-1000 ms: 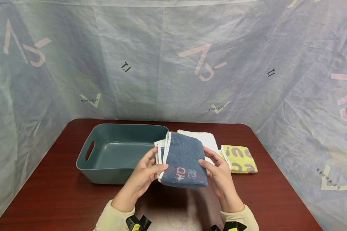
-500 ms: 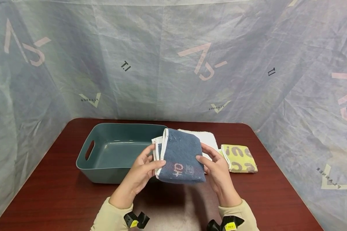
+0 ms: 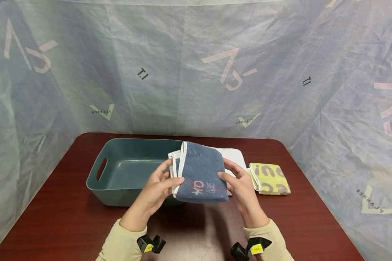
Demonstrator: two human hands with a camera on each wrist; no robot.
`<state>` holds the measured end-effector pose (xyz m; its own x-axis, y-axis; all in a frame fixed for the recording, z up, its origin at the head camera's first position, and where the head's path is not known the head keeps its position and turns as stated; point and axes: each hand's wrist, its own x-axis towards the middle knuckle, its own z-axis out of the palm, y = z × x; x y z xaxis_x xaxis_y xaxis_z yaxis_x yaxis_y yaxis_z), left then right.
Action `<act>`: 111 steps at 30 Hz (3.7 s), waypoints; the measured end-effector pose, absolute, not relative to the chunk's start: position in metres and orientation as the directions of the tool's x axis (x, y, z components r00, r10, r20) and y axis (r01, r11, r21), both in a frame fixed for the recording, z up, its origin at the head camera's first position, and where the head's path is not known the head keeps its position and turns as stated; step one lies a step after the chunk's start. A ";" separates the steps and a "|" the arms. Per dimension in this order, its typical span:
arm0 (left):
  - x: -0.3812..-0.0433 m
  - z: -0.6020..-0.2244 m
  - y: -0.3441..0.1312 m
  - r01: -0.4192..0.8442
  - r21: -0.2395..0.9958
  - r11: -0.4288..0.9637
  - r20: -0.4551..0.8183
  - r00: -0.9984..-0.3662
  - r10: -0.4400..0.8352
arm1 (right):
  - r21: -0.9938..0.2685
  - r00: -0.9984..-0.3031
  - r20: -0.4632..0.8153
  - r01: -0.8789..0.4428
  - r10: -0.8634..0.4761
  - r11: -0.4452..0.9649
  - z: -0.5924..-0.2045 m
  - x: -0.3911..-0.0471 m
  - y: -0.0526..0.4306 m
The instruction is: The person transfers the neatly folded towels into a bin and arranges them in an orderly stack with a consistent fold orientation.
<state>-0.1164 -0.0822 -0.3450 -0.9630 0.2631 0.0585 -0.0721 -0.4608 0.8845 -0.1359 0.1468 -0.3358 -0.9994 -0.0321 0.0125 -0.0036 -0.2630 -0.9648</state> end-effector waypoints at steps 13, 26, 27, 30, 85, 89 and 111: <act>-0.118 -0.338 -0.090 -0.062 0.897 -0.437 0.064 -0.961 0.268 | -0.968 -0.999 0.016 -0.002 -0.052 -0.250 -0.332 -0.141 0.142; -0.121 -0.335 -0.095 -0.062 0.900 -0.431 0.058 -0.963 0.261 | -0.969 -0.998 0.011 0.004 -0.061 -0.248 -0.328 -0.147 0.136; -0.121 -0.335 -0.096 -0.062 0.901 -0.430 0.058 -0.964 0.261 | -0.969 -0.998 0.010 0.006 -0.062 -0.246 -0.328 -0.147 0.136; -0.121 -0.334 -0.096 -0.062 0.902 -0.427 0.058 -0.964 0.261 | -0.971 -0.998 0.006 0.010 -0.065 -0.241 -0.329 -0.148 0.135; -0.132 -0.317 -0.129 -0.080 0.937 -0.340 0.015 -0.963 0.269 | -0.981 -0.995 -0.004 0.022 -0.095 -0.193 -0.321 -0.162 0.108; -0.133 -0.317 -0.131 -0.081 0.937 -0.339 0.014 -0.963 0.269 | -0.982 -0.995 -0.003 0.021 -0.095 -0.189 -0.321 -0.162 0.107; -0.138 -0.314 -0.138 -0.107 0.944 -0.313 -0.020 -0.963 0.270 | -0.986 -0.996 -0.028 0.042 -0.088 -0.159 -0.323 -0.169 0.100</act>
<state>-0.1381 -0.1376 -0.3142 -0.9627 0.2697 -0.0200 -0.1073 -0.3132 0.9436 -0.1691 0.0998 -0.3231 -0.9957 -0.0884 -0.0283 0.0422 -0.1588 -0.9864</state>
